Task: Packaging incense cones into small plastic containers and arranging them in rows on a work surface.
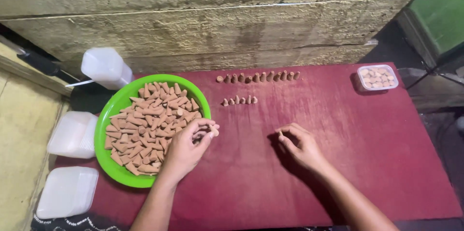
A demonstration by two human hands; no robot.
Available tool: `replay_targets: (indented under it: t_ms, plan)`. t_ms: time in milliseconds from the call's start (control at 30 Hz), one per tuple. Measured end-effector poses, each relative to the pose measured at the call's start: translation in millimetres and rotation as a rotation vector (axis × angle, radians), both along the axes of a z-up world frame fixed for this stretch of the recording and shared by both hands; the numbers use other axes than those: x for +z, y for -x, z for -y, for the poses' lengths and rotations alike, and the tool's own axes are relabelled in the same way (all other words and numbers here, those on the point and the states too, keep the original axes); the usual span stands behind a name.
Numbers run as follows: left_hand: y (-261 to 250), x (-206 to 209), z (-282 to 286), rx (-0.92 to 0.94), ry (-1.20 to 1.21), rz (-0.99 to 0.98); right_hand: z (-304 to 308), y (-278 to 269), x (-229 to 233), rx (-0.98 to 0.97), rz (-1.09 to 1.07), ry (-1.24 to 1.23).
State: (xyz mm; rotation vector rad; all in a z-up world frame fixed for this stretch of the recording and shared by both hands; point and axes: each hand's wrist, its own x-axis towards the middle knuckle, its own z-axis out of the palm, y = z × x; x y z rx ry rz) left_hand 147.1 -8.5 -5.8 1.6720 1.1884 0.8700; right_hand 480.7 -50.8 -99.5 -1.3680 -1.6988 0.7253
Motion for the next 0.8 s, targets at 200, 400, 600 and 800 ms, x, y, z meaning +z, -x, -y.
replay_targets:
  t_ms: [200, 400, 600, 800]
  plan:
    - [-8.1, -14.6, -1.1, 0.018, -0.178, -0.125, 11.5, -4.2, 0.4, -0.002, -0.019, 0.024]
    - [-9.9, -19.4, 6.8, -0.027, -0.39, -0.327, 10.8, -11.4, -14.8, -0.025, -0.013, 0.097]
    - [-10.2, -18.1, 6.1, -0.045, -0.428, -0.314, 10.1, -8.6, -7.4, -0.037, -0.003, 0.118]
    - [-17.3, -22.3, -6.1, -0.108, -0.419, -0.332, 7.7, -16.6, -2.1, -0.015, -0.019, 0.19]
